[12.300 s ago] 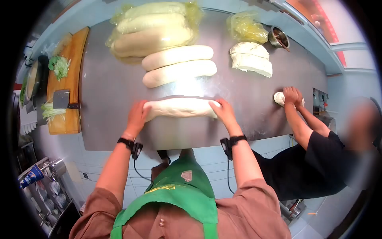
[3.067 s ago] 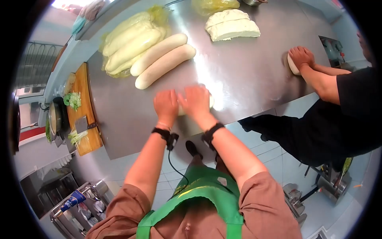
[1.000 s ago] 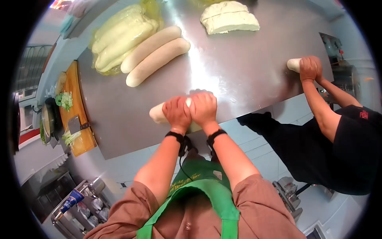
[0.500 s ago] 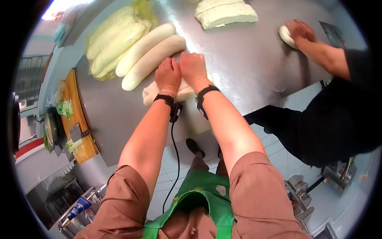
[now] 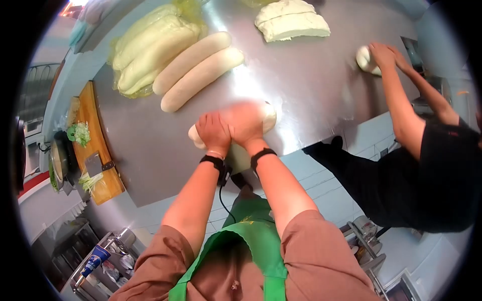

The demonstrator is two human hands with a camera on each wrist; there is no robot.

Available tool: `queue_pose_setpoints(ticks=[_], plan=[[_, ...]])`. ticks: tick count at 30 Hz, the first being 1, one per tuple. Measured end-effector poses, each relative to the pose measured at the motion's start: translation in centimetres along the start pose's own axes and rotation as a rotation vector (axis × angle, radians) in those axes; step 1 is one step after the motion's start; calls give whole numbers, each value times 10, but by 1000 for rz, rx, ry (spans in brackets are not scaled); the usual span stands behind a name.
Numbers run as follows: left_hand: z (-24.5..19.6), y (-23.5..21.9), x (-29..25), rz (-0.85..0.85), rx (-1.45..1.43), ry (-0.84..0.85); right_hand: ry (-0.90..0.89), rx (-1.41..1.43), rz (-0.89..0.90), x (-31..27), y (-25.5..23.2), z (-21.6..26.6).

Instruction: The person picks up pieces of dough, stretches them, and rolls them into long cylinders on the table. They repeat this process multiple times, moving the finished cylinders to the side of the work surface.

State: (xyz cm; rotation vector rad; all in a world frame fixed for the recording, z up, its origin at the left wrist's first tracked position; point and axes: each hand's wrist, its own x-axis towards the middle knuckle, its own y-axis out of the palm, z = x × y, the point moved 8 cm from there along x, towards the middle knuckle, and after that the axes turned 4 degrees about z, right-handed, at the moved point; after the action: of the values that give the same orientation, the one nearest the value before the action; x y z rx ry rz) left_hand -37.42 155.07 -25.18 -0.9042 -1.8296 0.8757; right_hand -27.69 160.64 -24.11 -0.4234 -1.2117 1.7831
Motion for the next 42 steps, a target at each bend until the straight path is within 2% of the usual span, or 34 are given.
queue_pose_setpoints(ticks=[2,4,6,8,12,14,15,16,18,19,20,21,22,24,26,28,31,34,36,38,39,40,42], plan=[[11,20,26,98,-25,-42,12,-75,31,36,-6,3],[14,27,52,99,-12,-62,8,-152,60,60,8,-7],[23,38,68,143,5,-100,25,-100,-186,70,9,-18],[29,46,84,53,-44,-65,27,-107,-178,89,18,-24],[31,47,96,119,-102,-155,81,-23,-152,106,25,-32],[27,46,89,100,-56,-70,56,-73,-108,102,29,-32],[29,47,82,129,-124,-81,42,-43,-66,97,30,-31],[22,31,75,131,-124,-88,40,-43,-59,87,10,-20],[15,-5,72,66,-287,-190,160,-19,198,75,-10,-13],[4,-18,60,110,-119,-191,158,-24,193,63,-16,-11],[-4,-25,42,116,-125,-191,66,-51,57,42,-32,1],[-14,-28,15,78,-128,-110,-23,-77,-70,13,-43,13],[-21,-32,-5,27,-126,-27,-58,-64,-46,-12,-37,12],[-32,-39,-38,17,-170,16,-117,71,-156,-62,-21,4],[-35,-38,-54,-33,-113,52,-84,19,-155,-76,-15,3],[-30,-34,-37,-88,-60,95,-75,2,-155,-63,-13,1],[-15,-11,-4,70,-119,78,-86,43,-124,-22,-8,-9],[-3,6,23,116,-91,-5,-95,62,-147,16,-1,-17],[1,11,42,58,-151,10,-88,53,-180,34,-4,-21],[6,22,55,90,-119,-2,-14,29,-109,52,3,-27],[11,27,63,35,-135,-5,-37,-102,-57,66,18,-32],[12,32,74,26,-132,-3,-44,-100,-65,77,21,-32],[18,37,95,-47,-201,-59,29,75,-166,95,16,-45]])
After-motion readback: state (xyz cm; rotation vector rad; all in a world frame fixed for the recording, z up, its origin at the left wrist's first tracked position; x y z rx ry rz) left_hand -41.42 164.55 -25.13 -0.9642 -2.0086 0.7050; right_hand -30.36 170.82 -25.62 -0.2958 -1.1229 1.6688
